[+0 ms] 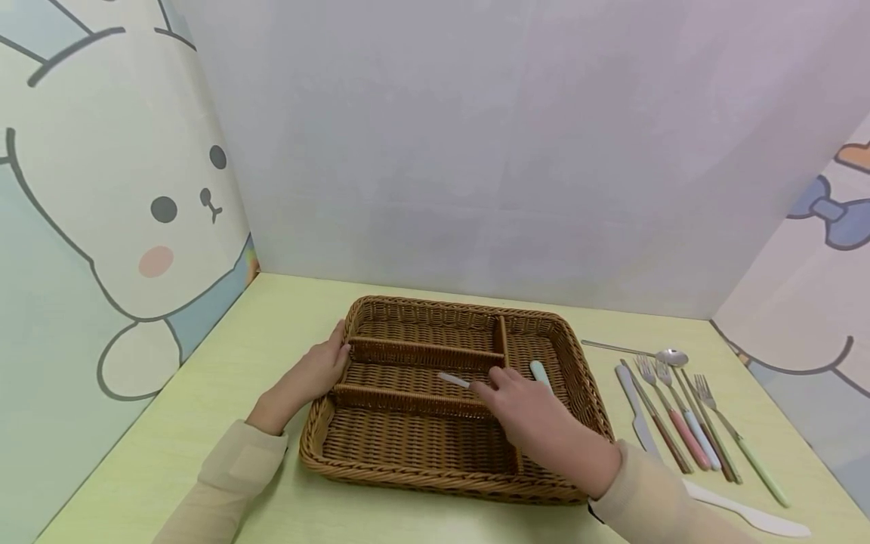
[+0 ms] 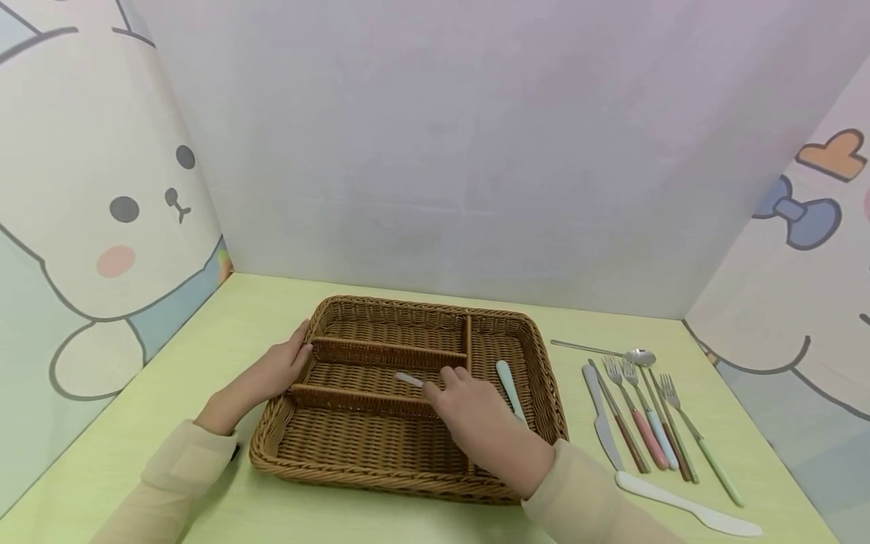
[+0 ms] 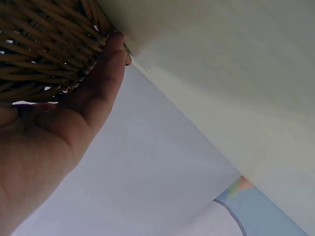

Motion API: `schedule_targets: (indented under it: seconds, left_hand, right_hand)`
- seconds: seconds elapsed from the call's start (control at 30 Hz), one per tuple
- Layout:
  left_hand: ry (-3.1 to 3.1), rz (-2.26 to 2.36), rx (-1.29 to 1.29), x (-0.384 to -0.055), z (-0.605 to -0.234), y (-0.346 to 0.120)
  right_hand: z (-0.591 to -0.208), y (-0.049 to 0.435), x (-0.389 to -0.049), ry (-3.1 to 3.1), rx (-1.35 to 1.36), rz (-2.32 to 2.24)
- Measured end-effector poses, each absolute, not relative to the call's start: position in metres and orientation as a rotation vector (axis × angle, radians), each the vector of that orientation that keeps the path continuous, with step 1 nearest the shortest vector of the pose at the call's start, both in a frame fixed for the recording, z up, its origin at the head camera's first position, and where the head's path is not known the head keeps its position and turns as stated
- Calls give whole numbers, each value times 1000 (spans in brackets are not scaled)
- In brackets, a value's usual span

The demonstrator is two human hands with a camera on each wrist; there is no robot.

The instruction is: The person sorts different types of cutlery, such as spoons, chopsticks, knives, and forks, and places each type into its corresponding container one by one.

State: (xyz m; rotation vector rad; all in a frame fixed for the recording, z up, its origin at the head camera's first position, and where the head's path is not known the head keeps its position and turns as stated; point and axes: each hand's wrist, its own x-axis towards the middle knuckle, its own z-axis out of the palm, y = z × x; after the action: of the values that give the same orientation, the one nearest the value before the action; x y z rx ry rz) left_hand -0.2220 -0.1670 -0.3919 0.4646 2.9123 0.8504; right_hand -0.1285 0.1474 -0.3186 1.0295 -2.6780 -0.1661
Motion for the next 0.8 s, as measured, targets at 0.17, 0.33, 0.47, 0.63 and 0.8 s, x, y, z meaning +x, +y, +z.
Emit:
schedule_targets:
  seconds: [0.17,0.33,0.47,0.63,0.8]
  left_hand:
    - [2911,843,462,-223,-393,-167]
    - [2904,856,452,-222,-392,-167]
    - [2895,862,453,-222,-391,-167]
    - [2902,853,450,-221,-392,-167]
    - [2906,850,449,-221,-392,-167]
  right_hand:
    - [-323,136,-127,-2684,1135,-229]
    - [-326,122,-127,-2643,1260,-303]
    - [-329,111,-125,-2642,1340,-344]
    - [-332,99,-124,-2660,1420,-396]
    - [-334,93,-124,-2622,1503,-429]
